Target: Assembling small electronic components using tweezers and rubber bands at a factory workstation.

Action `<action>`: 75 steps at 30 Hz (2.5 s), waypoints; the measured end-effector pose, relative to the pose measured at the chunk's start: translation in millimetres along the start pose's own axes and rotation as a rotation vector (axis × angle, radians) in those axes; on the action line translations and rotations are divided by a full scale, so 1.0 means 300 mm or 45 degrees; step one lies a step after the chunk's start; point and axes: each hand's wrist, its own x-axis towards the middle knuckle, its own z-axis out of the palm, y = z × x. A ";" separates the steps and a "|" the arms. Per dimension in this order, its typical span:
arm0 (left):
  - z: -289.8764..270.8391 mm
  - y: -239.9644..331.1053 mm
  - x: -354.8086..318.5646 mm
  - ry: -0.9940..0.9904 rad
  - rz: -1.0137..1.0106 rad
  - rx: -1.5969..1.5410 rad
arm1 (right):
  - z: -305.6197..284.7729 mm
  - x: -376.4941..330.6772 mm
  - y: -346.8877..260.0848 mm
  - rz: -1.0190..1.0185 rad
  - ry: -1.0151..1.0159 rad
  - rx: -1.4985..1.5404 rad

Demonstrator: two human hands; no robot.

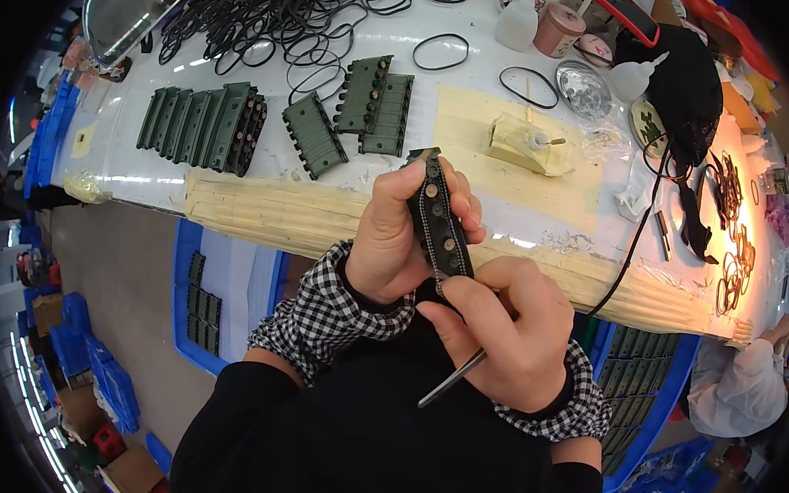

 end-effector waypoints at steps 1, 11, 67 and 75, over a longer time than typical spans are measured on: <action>0.004 0.001 -0.002 0.040 0.003 0.001 | 0.002 -0.006 0.012 -0.027 0.029 -0.010; 0.011 -0.002 -0.002 0.141 -0.093 -0.092 | -0.031 -0.003 0.095 -0.446 0.094 -0.257; 0.016 -0.001 0.008 0.285 -0.144 -0.474 | 0.054 -0.103 0.159 -0.117 0.241 0.296; 0.045 -0.007 -0.008 0.342 0.045 -0.136 | 0.053 -0.081 0.107 0.162 0.213 0.361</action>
